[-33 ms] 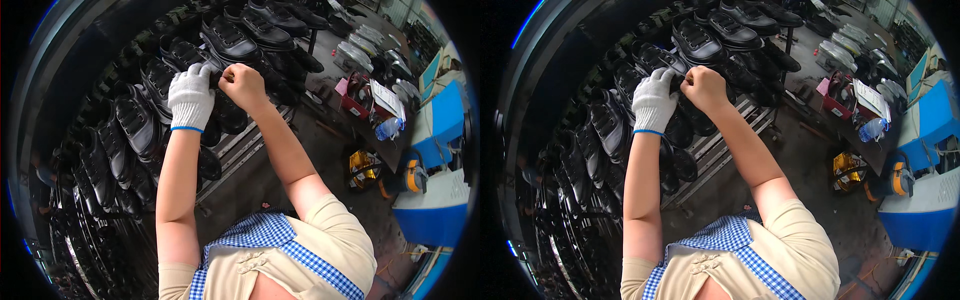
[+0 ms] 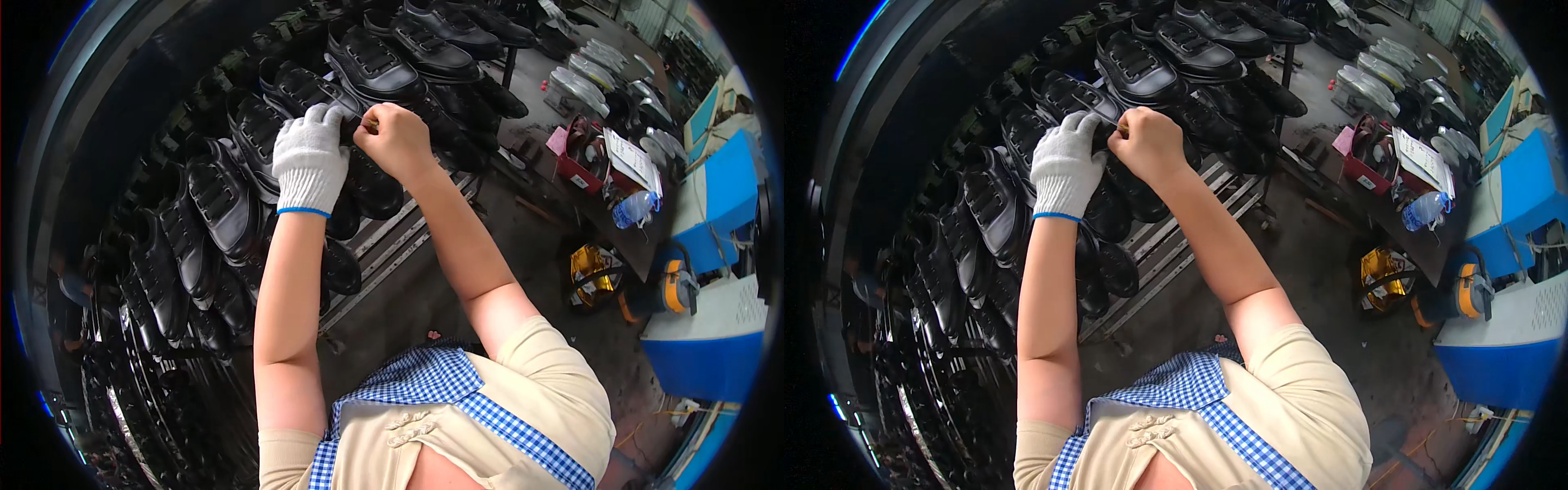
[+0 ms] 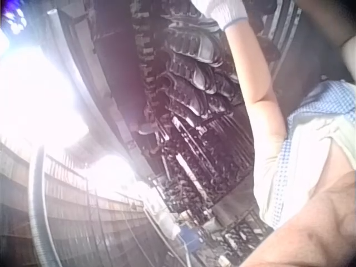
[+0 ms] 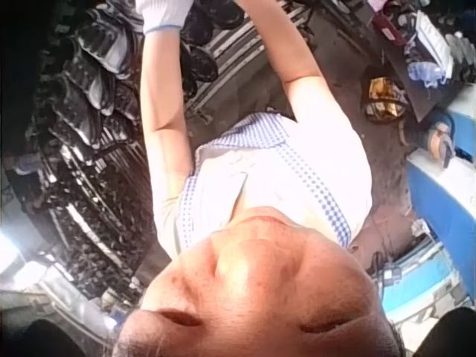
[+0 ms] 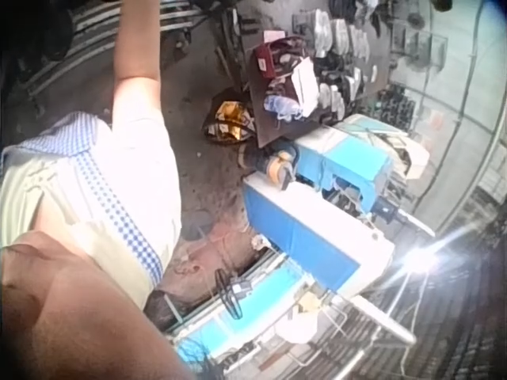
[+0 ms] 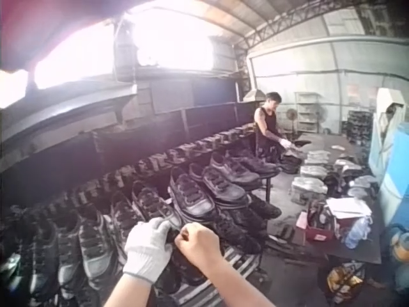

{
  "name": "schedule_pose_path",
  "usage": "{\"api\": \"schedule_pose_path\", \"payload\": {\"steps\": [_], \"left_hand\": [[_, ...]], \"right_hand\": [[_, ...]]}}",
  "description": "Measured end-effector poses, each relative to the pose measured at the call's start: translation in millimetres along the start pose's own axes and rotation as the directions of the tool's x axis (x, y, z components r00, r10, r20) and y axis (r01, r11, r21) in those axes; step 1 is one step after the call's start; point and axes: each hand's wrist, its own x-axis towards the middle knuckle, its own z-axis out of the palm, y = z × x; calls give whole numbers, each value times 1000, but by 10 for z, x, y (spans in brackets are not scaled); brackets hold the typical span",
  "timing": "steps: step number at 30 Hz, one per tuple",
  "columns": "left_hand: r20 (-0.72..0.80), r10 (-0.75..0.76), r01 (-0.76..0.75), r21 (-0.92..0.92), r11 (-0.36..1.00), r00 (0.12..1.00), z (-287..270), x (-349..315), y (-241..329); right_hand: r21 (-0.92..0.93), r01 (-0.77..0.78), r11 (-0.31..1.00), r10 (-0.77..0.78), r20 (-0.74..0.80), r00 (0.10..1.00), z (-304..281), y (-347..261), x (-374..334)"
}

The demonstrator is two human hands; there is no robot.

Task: Assembling and finishing components of leather shoes in a factory setting.

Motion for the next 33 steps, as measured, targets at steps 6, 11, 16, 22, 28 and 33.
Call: {"api": "schedule_pose_path", "payload": {"steps": [6,11,16,22,28,33], "left_hand": [[25,-25,23,42,999,999,31,-2,-7],[-26,-14,14,-12,1000,1000,4,-23,-6],[-12,-29,29,-34,999,1000,12,-40,-23],[-4,-37,37,-22,999,999,19,-29,-10],[-18,-21,22,33,999,1000,43,-23,-20],[-27,-27,28,24,999,999,62,-7,-21]], "right_hand": [[-60,8,998,-10,-27,1000,104,16,10],[636,-223,739,235,66,970,127,331,-109],[585,-8,811,51,-58,997,79,295,-142],[239,118,964,-105,-65,992,13,95,-114],[-198,115,973,-126,-42,991,79,-98,-48],[-105,124,987,-137,-124,983,163,21,-13]]}}
